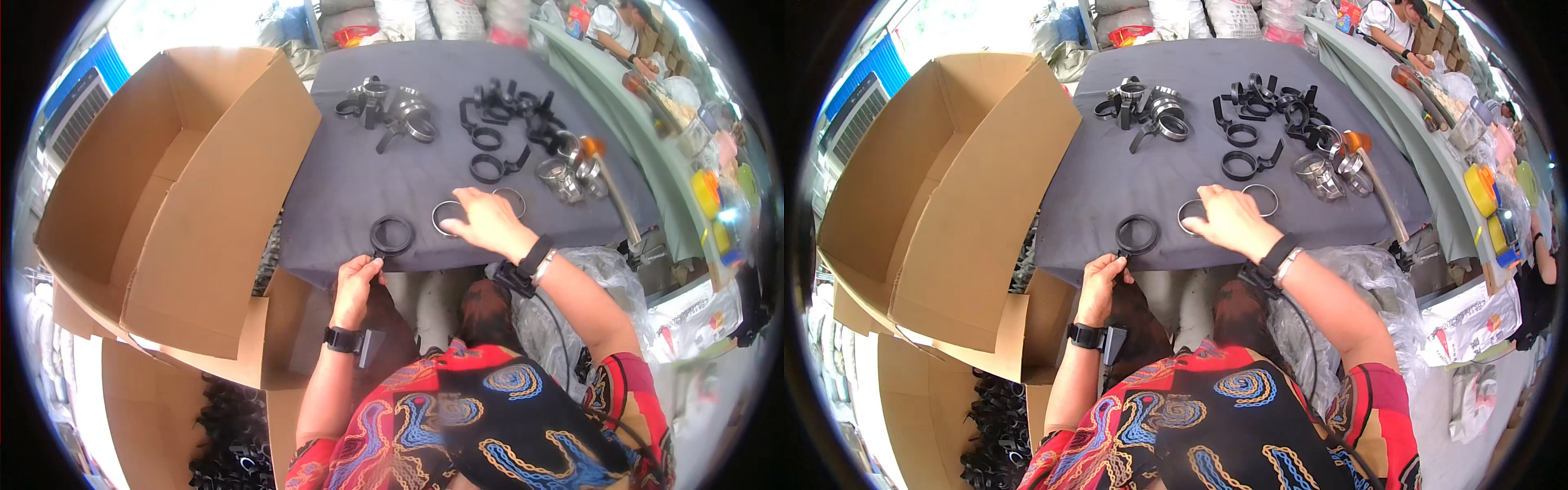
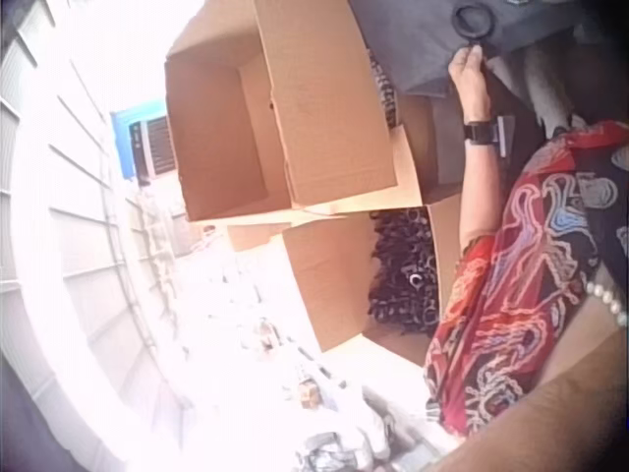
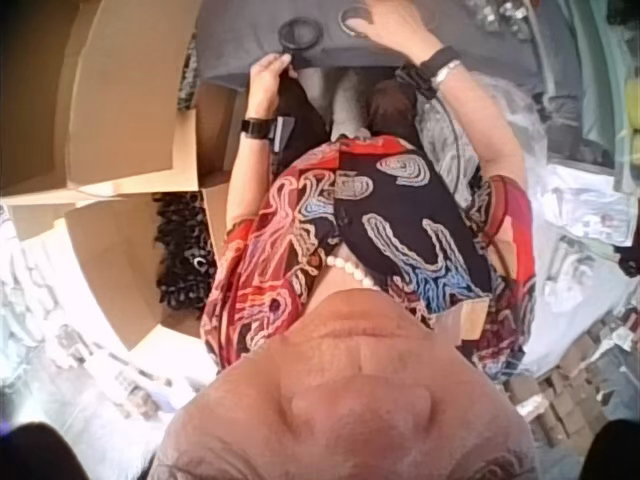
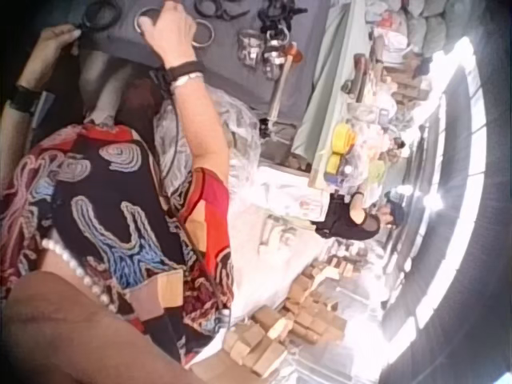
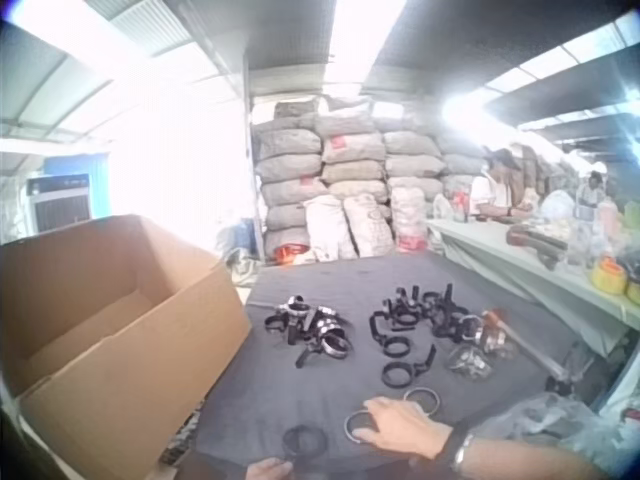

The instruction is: The person retrieves metal rings from a plastic bag, fits each one into a black plastic bracket by hand, and then places the assembled components into a cardboard box.

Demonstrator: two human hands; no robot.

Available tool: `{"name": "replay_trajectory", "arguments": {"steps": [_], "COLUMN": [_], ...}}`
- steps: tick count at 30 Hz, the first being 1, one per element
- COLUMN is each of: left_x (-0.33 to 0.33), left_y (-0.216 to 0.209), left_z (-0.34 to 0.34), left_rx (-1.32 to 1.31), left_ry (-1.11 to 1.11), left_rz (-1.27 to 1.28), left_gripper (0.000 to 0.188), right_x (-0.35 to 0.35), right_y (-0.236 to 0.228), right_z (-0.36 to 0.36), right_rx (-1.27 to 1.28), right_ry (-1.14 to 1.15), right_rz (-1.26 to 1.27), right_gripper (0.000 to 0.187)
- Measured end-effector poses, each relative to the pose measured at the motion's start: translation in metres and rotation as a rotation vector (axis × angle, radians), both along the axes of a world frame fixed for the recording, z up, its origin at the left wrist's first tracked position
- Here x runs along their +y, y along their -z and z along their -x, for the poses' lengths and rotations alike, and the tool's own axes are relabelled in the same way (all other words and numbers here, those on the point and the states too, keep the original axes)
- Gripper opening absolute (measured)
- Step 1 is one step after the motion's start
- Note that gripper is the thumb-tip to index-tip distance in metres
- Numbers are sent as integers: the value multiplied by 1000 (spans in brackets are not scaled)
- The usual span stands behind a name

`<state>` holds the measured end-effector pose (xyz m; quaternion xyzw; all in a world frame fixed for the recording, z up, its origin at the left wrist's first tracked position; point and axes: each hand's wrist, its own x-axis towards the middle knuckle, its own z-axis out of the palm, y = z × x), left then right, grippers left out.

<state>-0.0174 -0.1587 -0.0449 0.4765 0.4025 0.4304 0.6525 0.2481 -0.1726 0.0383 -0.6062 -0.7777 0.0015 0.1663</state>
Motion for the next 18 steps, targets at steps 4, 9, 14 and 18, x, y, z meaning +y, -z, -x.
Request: {"name": "replay_trajectory", "arguments": {"steps": [4, 9, 14, 18], "left_x": [2, 2, 2, 0], "left_y": [1, 0, 3, 3], "left_z": [3, 4, 6, 5], "left_rx": [34, 25, 28, 25], "left_ry": [25, 6, 27, 27], "left_rz": [-3, 34, 45, 19], "left_gripper": [21, 22, 20, 19], "right_x": [8, 20, 39, 52], "right_y": [1, -18, -25, -27], "right_z": [24, 28, 43, 64], "right_rx": [-142, -66, 146, 86], "right_ry": [191, 120, -460, -563], "right_rz": [182, 339, 234, 399], "right_gripper": [61, 62, 70, 69]}}
